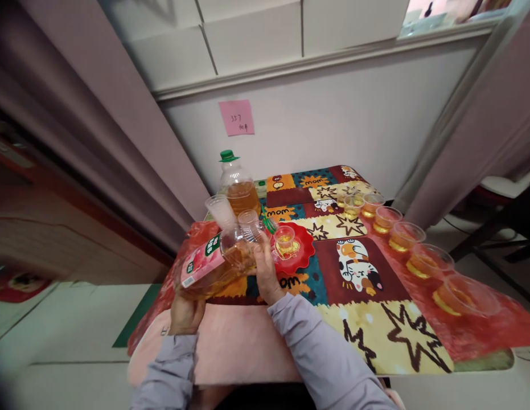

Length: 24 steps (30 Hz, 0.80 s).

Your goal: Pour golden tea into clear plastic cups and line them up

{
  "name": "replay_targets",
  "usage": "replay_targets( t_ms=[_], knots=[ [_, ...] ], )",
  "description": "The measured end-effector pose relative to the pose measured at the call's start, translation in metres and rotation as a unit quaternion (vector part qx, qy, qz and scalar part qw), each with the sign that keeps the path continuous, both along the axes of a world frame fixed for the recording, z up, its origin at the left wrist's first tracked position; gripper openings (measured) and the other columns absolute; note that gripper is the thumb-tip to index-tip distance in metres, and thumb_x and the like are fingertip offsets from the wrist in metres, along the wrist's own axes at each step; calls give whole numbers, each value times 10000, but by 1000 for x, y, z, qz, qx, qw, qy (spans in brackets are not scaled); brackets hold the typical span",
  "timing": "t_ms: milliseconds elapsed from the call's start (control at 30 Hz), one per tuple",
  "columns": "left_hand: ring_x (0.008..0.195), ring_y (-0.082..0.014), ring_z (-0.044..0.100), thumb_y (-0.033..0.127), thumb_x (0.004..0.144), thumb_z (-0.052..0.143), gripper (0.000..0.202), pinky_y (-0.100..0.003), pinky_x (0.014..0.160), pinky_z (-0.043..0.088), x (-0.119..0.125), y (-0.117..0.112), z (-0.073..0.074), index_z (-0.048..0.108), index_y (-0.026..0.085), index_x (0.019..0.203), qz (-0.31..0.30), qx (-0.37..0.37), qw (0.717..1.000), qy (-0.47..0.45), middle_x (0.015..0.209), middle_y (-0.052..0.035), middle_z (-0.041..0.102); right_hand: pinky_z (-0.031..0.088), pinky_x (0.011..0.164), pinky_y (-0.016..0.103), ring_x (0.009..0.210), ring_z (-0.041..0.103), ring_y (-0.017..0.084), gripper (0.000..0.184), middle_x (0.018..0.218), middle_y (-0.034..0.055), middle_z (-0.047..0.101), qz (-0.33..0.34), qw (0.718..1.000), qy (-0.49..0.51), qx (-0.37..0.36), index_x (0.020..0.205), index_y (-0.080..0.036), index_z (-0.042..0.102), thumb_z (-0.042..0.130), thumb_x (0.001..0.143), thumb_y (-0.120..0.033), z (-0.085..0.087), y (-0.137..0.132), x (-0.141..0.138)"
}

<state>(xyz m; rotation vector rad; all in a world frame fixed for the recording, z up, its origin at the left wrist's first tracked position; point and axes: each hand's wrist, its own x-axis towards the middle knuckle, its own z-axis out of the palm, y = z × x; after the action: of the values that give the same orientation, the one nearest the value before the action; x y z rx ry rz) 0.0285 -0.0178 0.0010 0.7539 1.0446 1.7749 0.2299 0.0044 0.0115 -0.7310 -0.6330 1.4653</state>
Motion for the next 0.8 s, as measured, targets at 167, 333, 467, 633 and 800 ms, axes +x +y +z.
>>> replay_targets(
  t_ms=[167, 333, 467, 633, 800],
  knots=[
    [1399, -361, 684, 534, 940, 818, 534, -541, 1226, 531, -3, 4, -4, 783, 168, 1327, 59, -4, 998, 18, 1498, -196, 727, 698, 680, 372, 955, 812, 271, 954, 1389, 107, 757, 9, 1000, -14, 2, 1766, -336, 304, 701, 956, -648, -3, -1, -3],
    [1519, -351, 582, 740, 913, 760, 728, -517, 1312, 413, -21, -2, 21, 718, 182, 1379, 193, 49, 974, 106, 1563, -170, 675, 698, 938, 447, 1264, 748, 330, 988, 1492, 132, 702, 3, 998, -42, 56, 1752, -305, 334, 725, 946, -721, -8, -1, -4],
    [1678, -447, 350, 900, 706, 827, 1304, -615, 1344, 337, -25, -3, 64, 385, 245, 1744, -7, 103, 877, 470, 1829, -206, 353, 613, 1142, 504, 1442, 649, 335, 941, 1540, 125, 676, -21, 988, -97, 122, 1731, -294, 389, 669, 970, -772, -8, -2, -5],
    [1663, -475, 370, 693, 650, 982, 1402, -674, 1336, 325, -9, 6, 82, 286, 265, 1790, -120, 76, 724, 675, 1814, -215, 379, 589, 1178, 553, 1459, 637, 361, 917, 1553, 126, 668, -26, 985, -116, 124, 1712, -315, 406, 656, 971, -794, -7, -7, -5],
    [1586, -431, 510, 535, 776, 934, 1139, -638, 1297, 411, -12, 8, 72, 396, 254, 1740, -71, 85, 692, 713, 1733, -197, 518, 632, 1092, 557, 1498, 606, 408, 1110, 1642, 174, 591, 3, 990, -72, 117, 1733, -308, 309, 705, 874, -887, -15, -9, -9]
  ],
)
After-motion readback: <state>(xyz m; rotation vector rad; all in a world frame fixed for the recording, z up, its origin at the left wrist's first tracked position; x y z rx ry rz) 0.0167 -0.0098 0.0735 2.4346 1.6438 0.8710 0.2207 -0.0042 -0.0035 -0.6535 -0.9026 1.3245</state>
